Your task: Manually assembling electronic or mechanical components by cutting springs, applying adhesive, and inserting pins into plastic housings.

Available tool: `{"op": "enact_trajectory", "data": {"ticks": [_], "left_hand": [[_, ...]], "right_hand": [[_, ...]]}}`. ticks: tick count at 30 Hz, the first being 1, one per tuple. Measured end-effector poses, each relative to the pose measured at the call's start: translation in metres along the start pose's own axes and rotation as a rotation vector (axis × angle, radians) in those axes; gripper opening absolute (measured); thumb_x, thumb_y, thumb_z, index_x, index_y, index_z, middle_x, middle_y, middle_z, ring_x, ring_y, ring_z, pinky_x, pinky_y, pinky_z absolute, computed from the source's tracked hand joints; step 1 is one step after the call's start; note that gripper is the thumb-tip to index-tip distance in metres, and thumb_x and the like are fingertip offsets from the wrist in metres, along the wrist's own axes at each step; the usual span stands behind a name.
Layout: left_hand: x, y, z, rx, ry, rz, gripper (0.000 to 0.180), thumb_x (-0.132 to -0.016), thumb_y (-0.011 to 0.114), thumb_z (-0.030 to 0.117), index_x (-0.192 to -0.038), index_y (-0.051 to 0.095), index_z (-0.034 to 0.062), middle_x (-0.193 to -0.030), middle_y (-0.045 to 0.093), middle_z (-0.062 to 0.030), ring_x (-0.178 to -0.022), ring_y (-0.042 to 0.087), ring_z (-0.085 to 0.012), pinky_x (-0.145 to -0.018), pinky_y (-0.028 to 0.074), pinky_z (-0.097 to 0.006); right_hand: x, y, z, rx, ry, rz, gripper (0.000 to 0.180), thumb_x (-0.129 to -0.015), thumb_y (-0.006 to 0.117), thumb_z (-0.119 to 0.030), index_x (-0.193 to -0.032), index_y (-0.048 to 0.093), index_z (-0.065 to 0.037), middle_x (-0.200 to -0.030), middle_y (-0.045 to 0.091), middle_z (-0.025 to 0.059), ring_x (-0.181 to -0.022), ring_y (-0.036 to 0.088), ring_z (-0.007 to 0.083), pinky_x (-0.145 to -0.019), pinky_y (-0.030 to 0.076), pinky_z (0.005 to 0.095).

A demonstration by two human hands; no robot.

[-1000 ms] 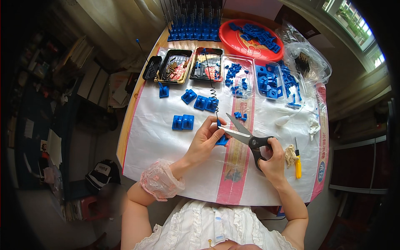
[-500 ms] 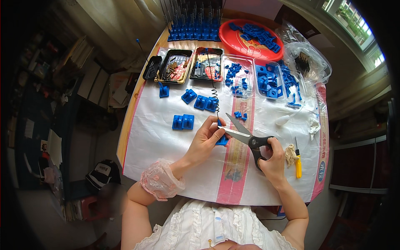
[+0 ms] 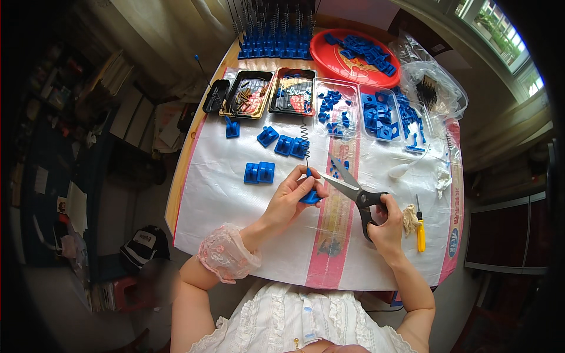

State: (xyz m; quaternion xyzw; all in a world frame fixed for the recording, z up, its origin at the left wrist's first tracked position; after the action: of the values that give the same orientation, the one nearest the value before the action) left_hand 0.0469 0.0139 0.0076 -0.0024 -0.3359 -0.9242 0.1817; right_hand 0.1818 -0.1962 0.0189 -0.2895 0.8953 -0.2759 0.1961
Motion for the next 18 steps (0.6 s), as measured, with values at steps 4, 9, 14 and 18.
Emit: {"op": "enact_trajectory", "data": {"ticks": [4,9,14,18], "left_hand": [[0.001,-0.006,0.002,-0.040,-0.068,-0.015,0.024,-0.112,0.044,0.031,-0.108,0.055,0.0103,-0.075,0.055,-0.0017,-0.077,0.058,-0.0118,-0.058,0.044,-0.024],[0.004,-0.006,0.005,-0.091,-0.112,-0.043,0.034,-0.113,0.042,0.035,-0.103,0.057,0.0063,-0.069,0.053,-0.0014,-0.072,0.058,-0.0123,-0.054,0.044,-0.024],[0.002,-0.002,0.003,0.014,-0.086,-0.037,0.038,-0.113,0.040,0.034,-0.118,0.058,0.0003,-0.076,0.059,-0.0028,-0.078,0.060,-0.0132,-0.058,0.046,-0.023],[0.002,-0.002,0.002,-0.025,-0.095,-0.029,0.040,-0.113,0.040,0.032,-0.128,0.059,-0.0003,-0.087,0.064,-0.0033,-0.084,0.062,-0.0106,-0.067,0.050,-0.023]], "right_hand": [[0.000,-0.001,-0.001,0.005,-0.020,0.012,0.039,-0.068,0.069,0.008,-0.104,0.059,-0.002,-0.082,0.055,0.0016,-0.076,0.054,0.0132,-0.068,0.042,0.0262],[0.000,-0.001,0.003,0.003,-0.003,0.002,0.043,-0.064,0.071,0.006,-0.104,0.058,-0.001,-0.084,0.056,0.0070,-0.076,0.057,0.0190,-0.069,0.046,0.0307],[0.000,-0.004,0.007,-0.021,0.002,0.017,0.042,-0.065,0.071,0.006,-0.104,0.058,-0.001,-0.084,0.056,0.0061,-0.077,0.056,0.0176,-0.068,0.045,0.0297],[0.000,-0.004,0.011,-0.017,0.012,0.030,0.041,-0.066,0.072,0.005,-0.105,0.058,-0.001,-0.084,0.056,0.0056,-0.077,0.056,0.0168,-0.068,0.044,0.0292]]}}
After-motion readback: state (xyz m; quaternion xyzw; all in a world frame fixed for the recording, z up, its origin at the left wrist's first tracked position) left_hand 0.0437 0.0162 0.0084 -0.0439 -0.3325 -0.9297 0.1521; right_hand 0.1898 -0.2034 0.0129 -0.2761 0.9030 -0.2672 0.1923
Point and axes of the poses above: each hand's wrist, its own x-axis away from the middle knuckle, its own y-axis out of the palm, z = x × y, the point moved 4 cm from there along -x, towards the middle knuckle
